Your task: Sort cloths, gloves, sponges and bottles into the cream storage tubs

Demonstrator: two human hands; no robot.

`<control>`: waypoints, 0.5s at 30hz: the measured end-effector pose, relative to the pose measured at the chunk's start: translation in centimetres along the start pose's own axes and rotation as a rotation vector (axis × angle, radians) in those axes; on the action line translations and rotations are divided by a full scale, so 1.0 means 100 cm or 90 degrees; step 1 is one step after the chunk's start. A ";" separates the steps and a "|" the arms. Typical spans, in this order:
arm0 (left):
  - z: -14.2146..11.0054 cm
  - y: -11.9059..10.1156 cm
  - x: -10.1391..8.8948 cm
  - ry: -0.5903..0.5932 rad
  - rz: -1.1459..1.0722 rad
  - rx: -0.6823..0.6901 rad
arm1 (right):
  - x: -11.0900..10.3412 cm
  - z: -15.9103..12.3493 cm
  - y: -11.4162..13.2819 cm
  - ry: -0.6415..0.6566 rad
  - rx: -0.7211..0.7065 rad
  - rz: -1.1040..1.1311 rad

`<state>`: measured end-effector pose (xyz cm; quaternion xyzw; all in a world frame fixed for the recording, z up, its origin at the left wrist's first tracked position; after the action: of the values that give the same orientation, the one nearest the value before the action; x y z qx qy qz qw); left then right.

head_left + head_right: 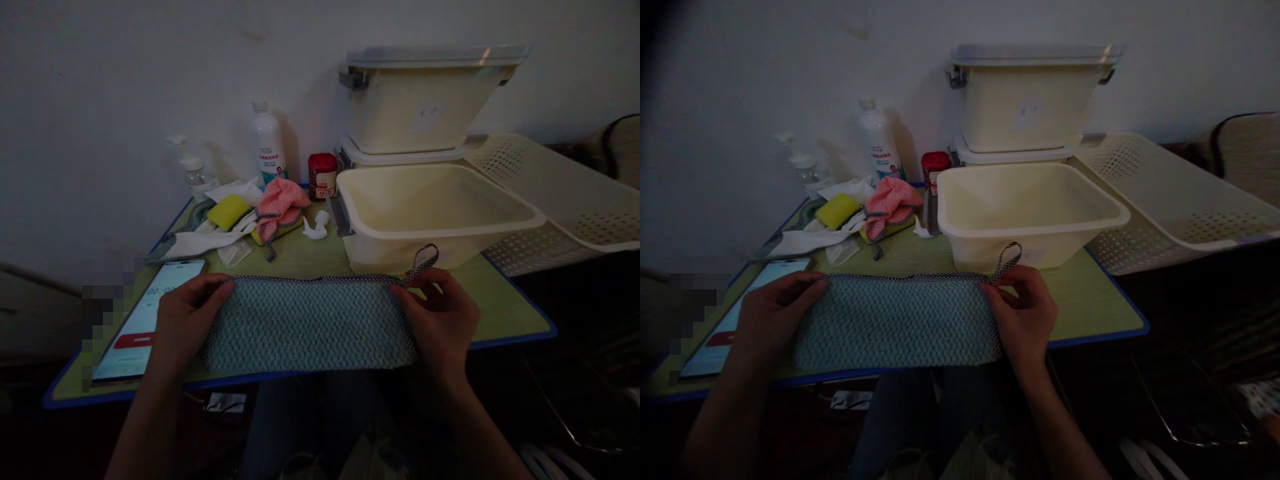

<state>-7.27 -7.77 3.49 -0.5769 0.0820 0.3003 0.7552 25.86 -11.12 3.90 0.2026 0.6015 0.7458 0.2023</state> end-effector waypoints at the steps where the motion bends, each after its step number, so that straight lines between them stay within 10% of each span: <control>1: 0.000 -0.001 0.000 0.001 0.002 -0.004 | 0.000 0.000 0.000 0.010 -0.007 -0.006; 15: -0.001 0.001 0.001 0.002 -0.018 -0.022 | 0.001 0.001 -0.002 0.116 -0.029 -0.006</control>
<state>-7.25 -7.77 3.32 -0.5915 0.0695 0.2902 0.7491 25.86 -10.97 3.68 0.1268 0.6011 0.7737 0.1549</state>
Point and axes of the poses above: each hand's wrist, its own z-axis towards the middle knuckle, its own x-axis out of the palm, y = z × x, the point moved 4 cm from there along z, towards the middle knuckle, and after that the axes turned 12 degrees about x, right-handed, at the moved point
